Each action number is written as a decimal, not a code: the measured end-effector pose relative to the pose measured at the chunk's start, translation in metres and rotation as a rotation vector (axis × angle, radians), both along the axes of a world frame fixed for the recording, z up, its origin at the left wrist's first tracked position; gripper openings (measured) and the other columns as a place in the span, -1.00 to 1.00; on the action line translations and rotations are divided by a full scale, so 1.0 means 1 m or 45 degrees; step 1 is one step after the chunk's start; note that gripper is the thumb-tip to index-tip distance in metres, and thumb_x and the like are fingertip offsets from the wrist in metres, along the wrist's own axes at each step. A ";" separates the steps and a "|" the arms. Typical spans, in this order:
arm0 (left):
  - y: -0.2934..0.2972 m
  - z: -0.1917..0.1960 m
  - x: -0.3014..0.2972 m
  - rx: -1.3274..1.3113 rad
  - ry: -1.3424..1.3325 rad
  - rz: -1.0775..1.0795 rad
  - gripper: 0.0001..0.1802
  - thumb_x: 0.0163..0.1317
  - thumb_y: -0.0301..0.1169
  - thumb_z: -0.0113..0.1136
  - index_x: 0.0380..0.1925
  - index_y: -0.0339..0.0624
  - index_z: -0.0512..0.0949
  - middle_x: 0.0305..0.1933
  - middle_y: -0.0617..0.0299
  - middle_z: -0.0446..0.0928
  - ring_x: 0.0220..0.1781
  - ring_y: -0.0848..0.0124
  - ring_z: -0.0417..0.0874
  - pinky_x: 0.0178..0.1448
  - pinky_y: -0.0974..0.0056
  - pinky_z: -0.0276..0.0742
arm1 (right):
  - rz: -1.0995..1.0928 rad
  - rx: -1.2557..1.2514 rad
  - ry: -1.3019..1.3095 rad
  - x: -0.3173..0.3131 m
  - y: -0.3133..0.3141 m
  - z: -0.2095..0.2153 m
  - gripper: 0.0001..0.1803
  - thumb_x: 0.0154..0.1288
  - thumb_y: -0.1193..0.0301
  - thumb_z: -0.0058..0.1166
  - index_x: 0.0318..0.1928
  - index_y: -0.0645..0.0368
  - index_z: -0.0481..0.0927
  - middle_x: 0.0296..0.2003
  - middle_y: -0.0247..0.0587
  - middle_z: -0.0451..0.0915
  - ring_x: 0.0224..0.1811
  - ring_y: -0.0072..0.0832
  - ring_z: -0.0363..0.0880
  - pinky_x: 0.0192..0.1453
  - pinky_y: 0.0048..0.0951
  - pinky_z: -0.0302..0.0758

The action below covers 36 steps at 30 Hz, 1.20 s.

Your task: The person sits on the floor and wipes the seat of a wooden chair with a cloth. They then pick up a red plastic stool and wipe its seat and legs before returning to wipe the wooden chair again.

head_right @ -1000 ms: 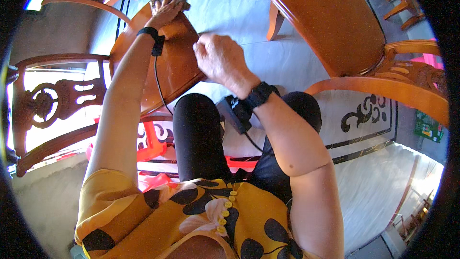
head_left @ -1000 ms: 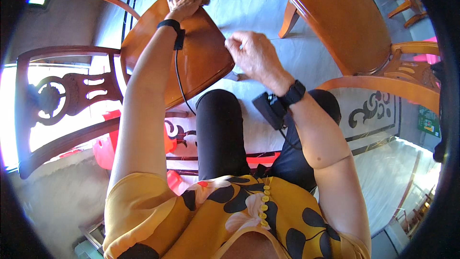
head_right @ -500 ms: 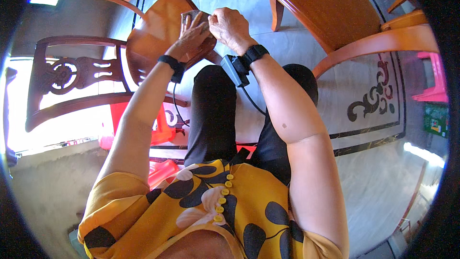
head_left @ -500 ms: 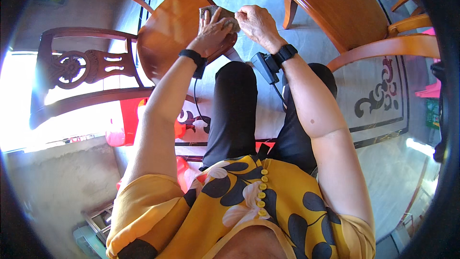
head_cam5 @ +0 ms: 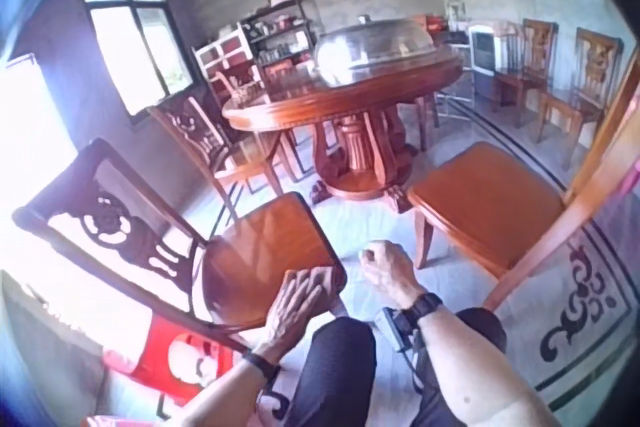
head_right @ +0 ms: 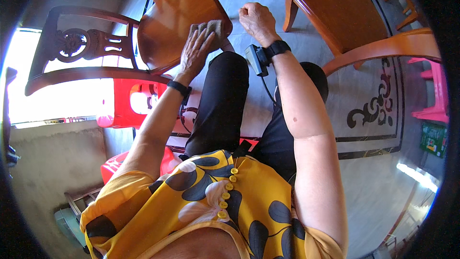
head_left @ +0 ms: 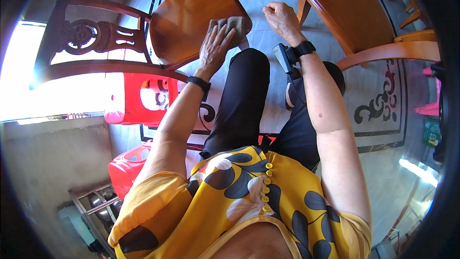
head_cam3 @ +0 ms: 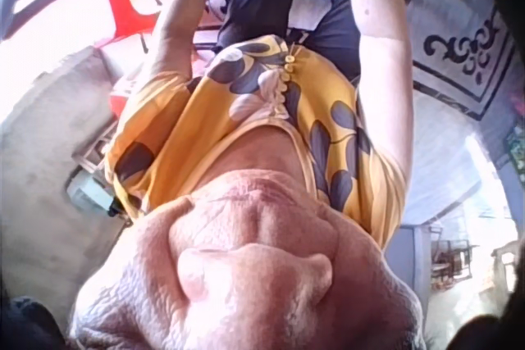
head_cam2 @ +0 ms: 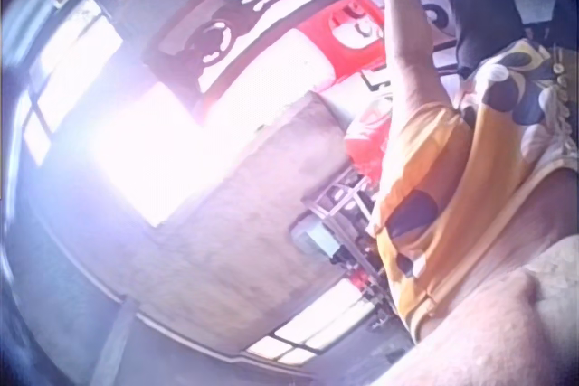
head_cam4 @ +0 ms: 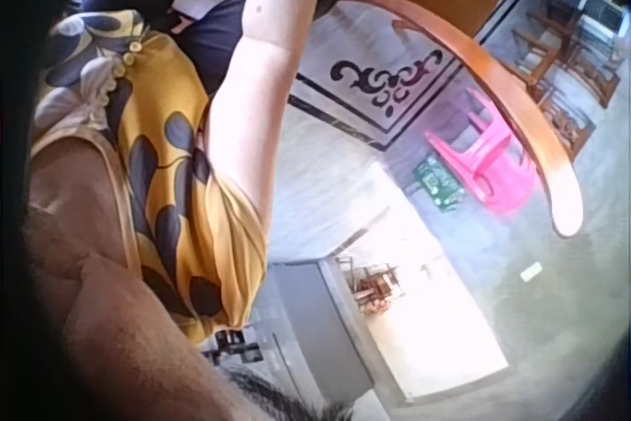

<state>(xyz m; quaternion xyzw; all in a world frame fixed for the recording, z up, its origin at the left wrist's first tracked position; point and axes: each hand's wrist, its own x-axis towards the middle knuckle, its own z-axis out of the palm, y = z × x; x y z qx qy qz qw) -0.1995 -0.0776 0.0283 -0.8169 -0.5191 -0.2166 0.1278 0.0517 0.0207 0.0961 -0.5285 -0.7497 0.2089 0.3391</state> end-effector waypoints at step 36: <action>-0.086 -0.028 -0.051 -0.057 -0.076 0.442 -0.24 0.11 -0.71 0.10 0.35 0.13 0.40 0.50 0.07 0.25 0.55 -0.04 0.17 0.55 -0.07 0.18 | 0.138 -0.003 -0.216 -0.023 -0.006 0.004 -0.68 0.45 0.18 0.03 -0.22 0.14 0.71 -0.28 -0.06 0.74 -0.21 -0.14 0.75 -0.13 -0.23 0.69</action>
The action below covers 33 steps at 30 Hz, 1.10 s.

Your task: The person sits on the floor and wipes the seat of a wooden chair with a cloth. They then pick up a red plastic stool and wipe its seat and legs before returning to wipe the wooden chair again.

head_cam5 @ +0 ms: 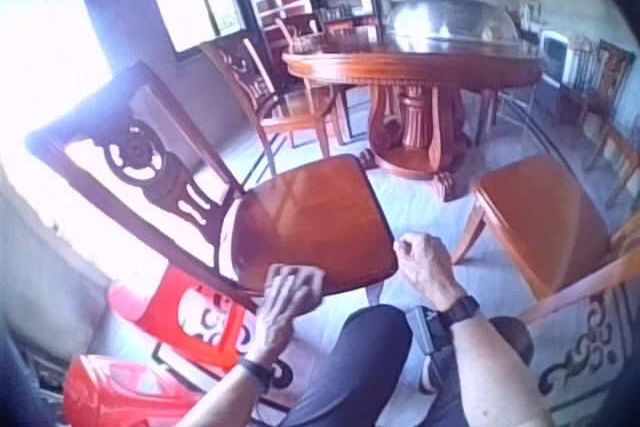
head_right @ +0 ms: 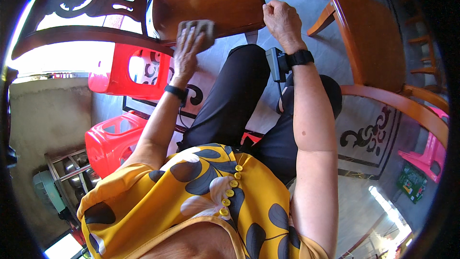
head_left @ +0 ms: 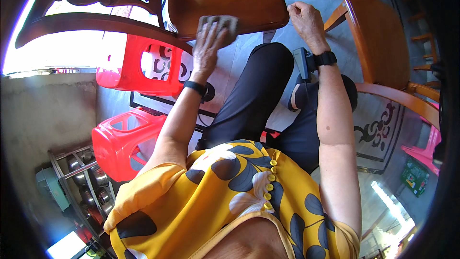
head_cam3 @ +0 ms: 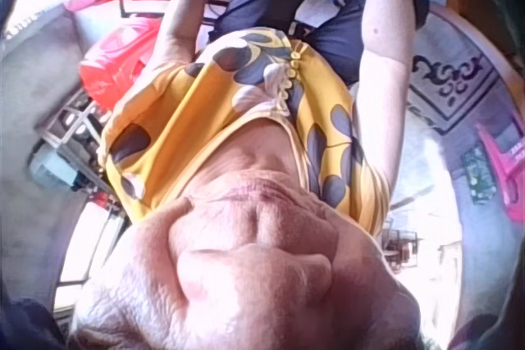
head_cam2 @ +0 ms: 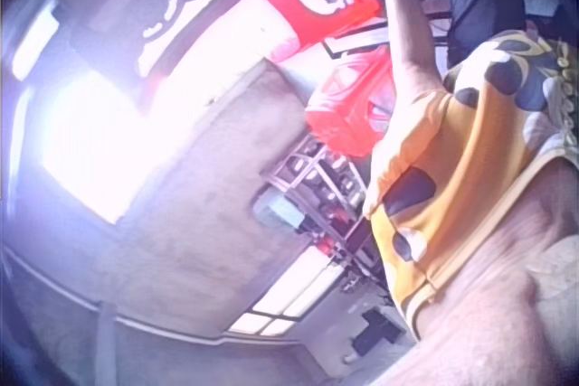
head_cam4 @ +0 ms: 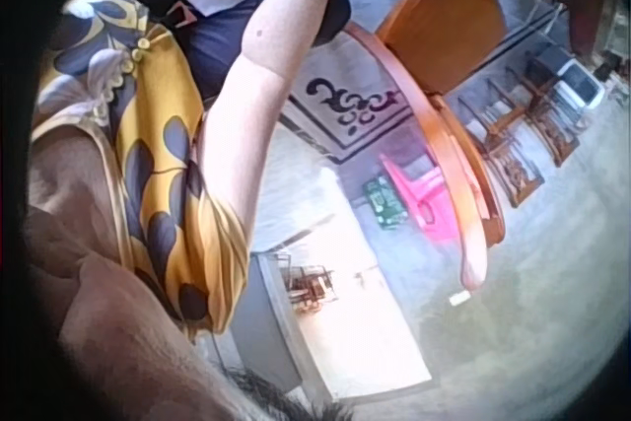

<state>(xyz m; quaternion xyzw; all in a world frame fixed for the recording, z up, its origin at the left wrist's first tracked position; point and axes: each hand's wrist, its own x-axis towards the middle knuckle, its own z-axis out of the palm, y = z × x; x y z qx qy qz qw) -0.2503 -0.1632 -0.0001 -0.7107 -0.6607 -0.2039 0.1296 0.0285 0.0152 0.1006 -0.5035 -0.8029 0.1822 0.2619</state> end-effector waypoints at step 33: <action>-0.023 0.285 -0.133 0.939 -0.140 0.694 -0.16 0.38 0.16 0.03 0.50 -0.05 0.10 0.57 -0.35 -0.26 0.59 -0.24 -0.07 0.49 -0.15 0.17 | 0.041 0.057 -0.127 -0.030 -0.006 -0.017 -0.75 0.41 0.25 0.07 -0.30 0.15 0.65 -0.30 -0.01 0.72 -0.24 -0.03 0.71 -0.16 -0.12 0.67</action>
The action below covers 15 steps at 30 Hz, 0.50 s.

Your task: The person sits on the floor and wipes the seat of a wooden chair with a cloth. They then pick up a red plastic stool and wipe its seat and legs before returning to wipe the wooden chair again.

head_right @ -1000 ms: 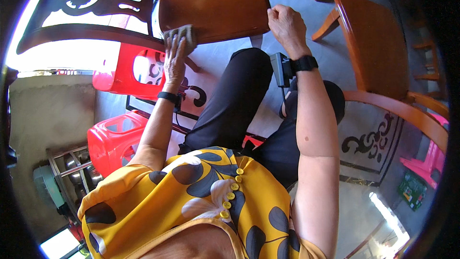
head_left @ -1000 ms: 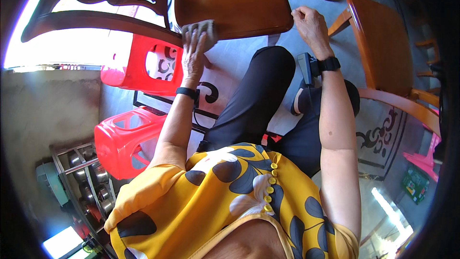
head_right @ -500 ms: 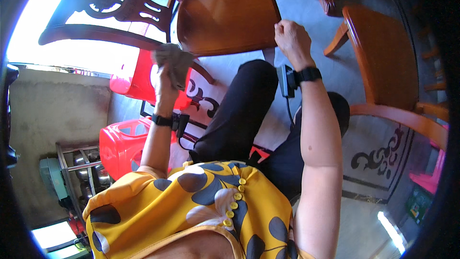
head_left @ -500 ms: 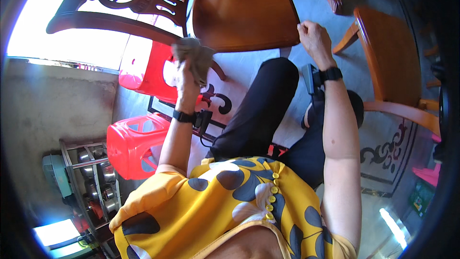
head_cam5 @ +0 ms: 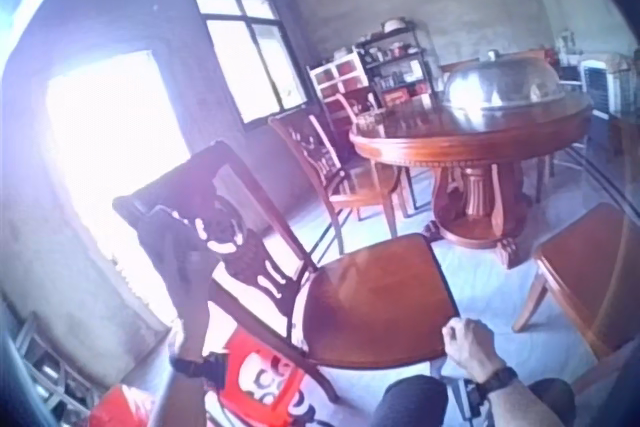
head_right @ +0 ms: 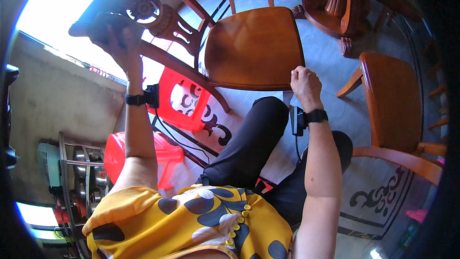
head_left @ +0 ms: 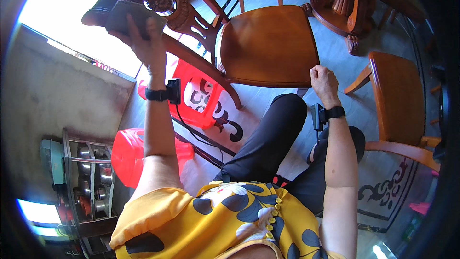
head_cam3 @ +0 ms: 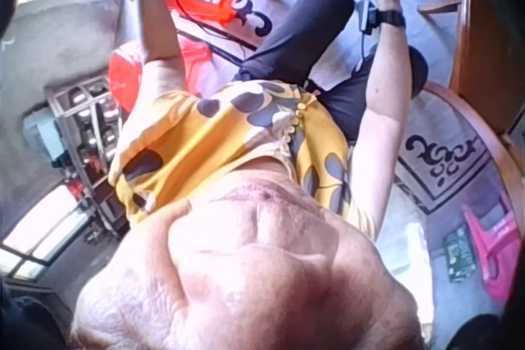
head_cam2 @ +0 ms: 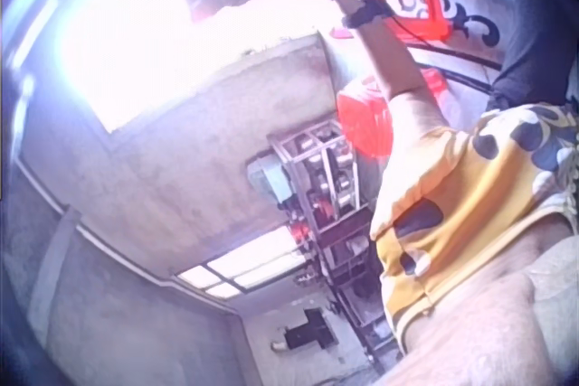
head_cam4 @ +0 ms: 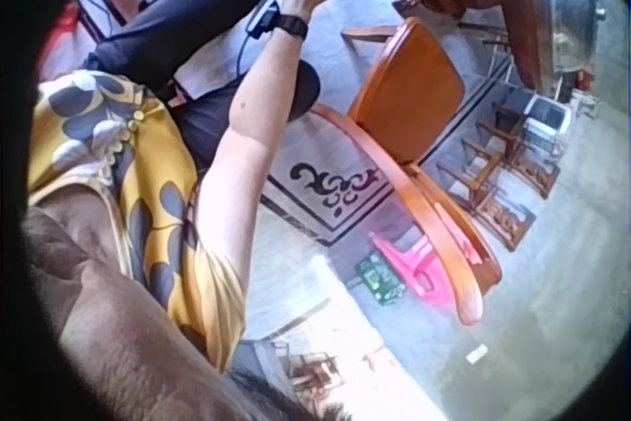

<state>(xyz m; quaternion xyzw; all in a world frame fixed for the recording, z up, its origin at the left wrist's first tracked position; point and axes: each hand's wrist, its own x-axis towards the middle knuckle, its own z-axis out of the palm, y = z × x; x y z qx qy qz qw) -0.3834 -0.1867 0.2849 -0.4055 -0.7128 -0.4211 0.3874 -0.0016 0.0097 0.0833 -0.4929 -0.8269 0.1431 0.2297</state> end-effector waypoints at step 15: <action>0.032 -0.039 -0.036 0.433 -0.085 -0.039 0.00 0.13 -0.18 0.39 0.36 -0.49 0.00 0.24 -0.32 0.36 0.27 -0.06 0.50 0.33 0.02 0.51 | 0.121 -0.099 -0.186 -0.002 -0.003 0.001 -0.70 0.49 0.19 0.01 -0.19 0.14 0.66 -0.29 -0.05 0.72 -0.21 -0.13 0.71 -0.14 -0.21 0.65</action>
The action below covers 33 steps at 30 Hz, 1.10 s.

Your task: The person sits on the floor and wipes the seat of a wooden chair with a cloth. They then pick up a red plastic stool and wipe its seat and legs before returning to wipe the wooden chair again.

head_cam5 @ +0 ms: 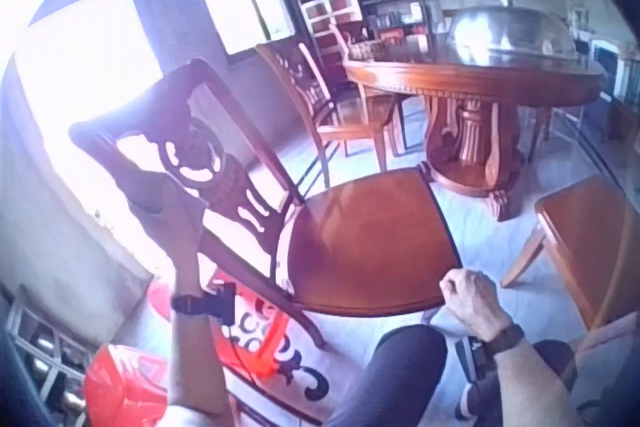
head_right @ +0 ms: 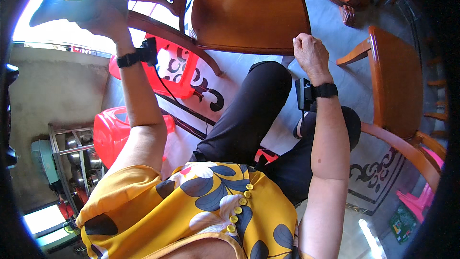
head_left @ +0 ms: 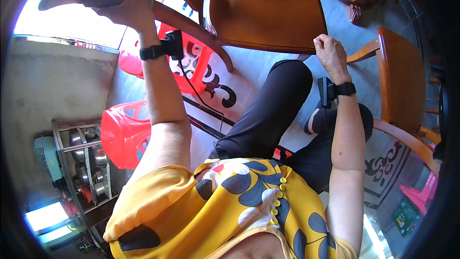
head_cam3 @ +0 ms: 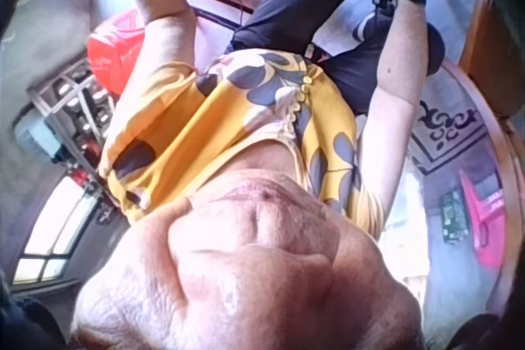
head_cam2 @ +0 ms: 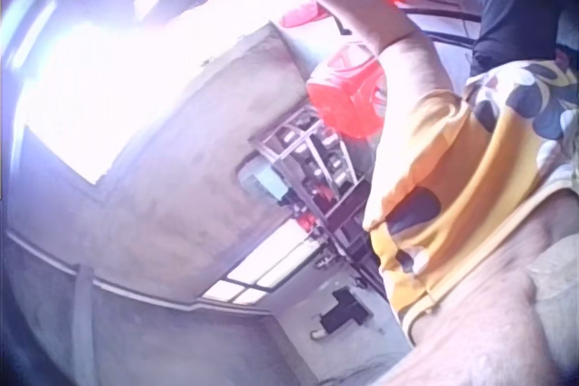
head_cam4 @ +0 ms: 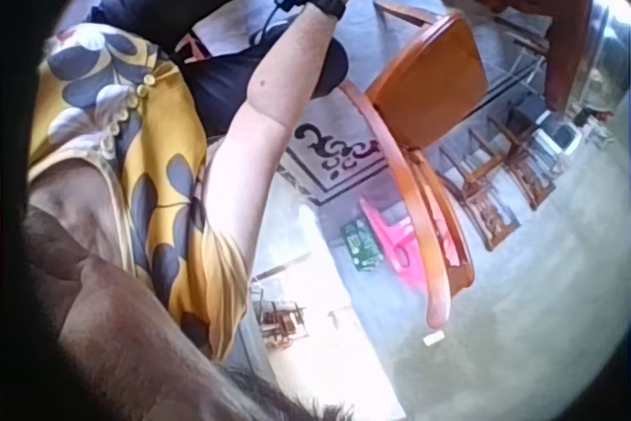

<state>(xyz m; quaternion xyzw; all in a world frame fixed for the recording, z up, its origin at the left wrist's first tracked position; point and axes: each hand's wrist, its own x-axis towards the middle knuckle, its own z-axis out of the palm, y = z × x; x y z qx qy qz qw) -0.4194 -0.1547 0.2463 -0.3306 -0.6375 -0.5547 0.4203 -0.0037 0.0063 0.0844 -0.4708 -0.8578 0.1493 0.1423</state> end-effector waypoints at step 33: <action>0.009 -0.274 0.077 -0.240 -0.794 -0.198 -0.24 0.16 -0.20 0.35 0.26 -0.23 0.21 0.12 -0.06 0.39 0.19 0.06 0.49 0.25 0.03 0.43 | 0.034 -0.031 -0.072 0.002 -0.001 0.005 -0.76 0.45 0.27 0.03 -0.16 0.14 0.67 -0.22 -0.02 0.72 -0.15 -0.11 0.71 -0.04 -0.16 0.64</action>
